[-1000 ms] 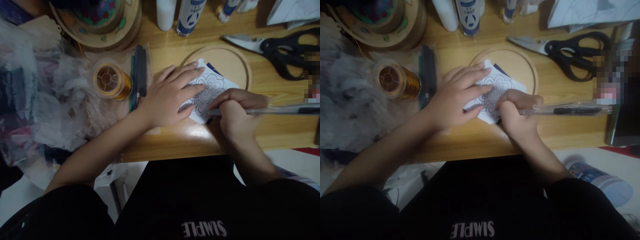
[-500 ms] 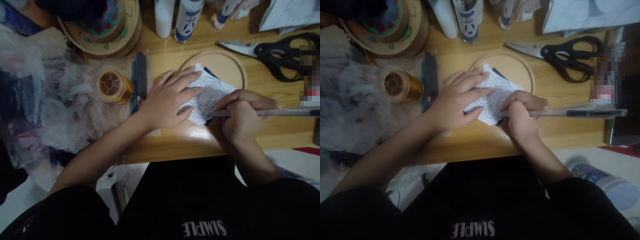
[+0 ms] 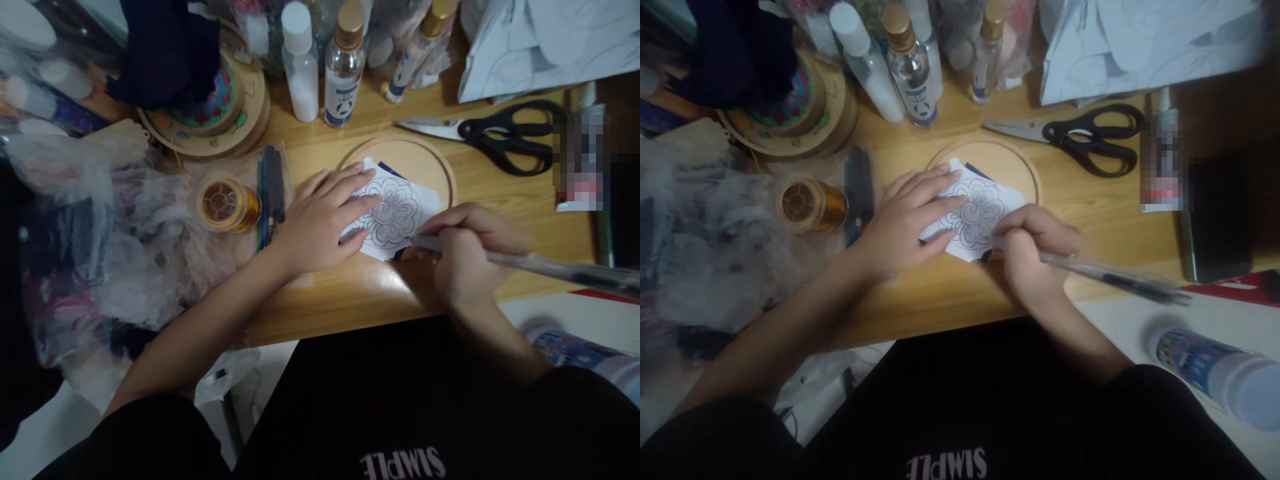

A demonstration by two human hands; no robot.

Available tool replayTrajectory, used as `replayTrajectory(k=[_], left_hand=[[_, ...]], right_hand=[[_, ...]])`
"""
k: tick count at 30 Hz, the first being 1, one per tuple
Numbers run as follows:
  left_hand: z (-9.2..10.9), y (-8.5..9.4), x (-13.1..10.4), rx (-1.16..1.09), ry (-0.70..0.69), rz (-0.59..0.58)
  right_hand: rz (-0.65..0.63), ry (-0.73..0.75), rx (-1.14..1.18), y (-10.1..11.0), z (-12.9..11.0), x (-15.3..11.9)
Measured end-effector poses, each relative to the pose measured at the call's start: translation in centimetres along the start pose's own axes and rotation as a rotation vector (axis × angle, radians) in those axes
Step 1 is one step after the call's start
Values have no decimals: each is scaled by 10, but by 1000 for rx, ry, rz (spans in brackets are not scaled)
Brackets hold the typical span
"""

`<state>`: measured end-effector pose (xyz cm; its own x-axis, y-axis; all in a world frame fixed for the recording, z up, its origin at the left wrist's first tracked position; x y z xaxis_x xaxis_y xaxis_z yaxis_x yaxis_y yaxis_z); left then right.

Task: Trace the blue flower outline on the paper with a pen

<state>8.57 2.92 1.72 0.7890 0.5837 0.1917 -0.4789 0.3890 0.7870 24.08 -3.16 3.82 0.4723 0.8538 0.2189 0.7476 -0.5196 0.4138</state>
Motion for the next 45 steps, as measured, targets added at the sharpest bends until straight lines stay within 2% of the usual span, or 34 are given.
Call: replayTrajectory(k=[2, 10, 17, 24, 33, 40, 45], left_hand=[[0, 0, 0, 4, -7, 1], [-1, -1, -1, 7, -33, 14], [-5, -6, 0, -25, -12, -28], [-8, -7, 0, -20, -13, -38], [-9, -6, 1, -77, 43, -62], [-9, -7, 2, -92, 58, -77], [-7, -6, 3, -78, 73, -97]], right_hand=[[-51, -3, -69, -6, 3, -6], [-92, 11, -175, -15, -1, -7], [-142, 10, -187, -19, -3, -7], [-56, 10, -154, -11, -1, -9], [-117, 37, -169, -18, -5, -7], [-67, 6, -161, -13, -1, -9], [-105, 24, -162, -17, -3, -8]])
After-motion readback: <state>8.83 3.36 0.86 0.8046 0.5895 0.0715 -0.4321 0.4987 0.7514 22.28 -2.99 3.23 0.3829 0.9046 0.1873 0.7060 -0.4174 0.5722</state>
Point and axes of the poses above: each hand's wrist, its own x-axis towards the middle knuckle, its own y-axis out of the back of the hand, z = x × y, the point moved 10 cm from there along x, towards the middle knuckle, and after that the axes turned 6 degrees about -x, right-handed, at the moved point
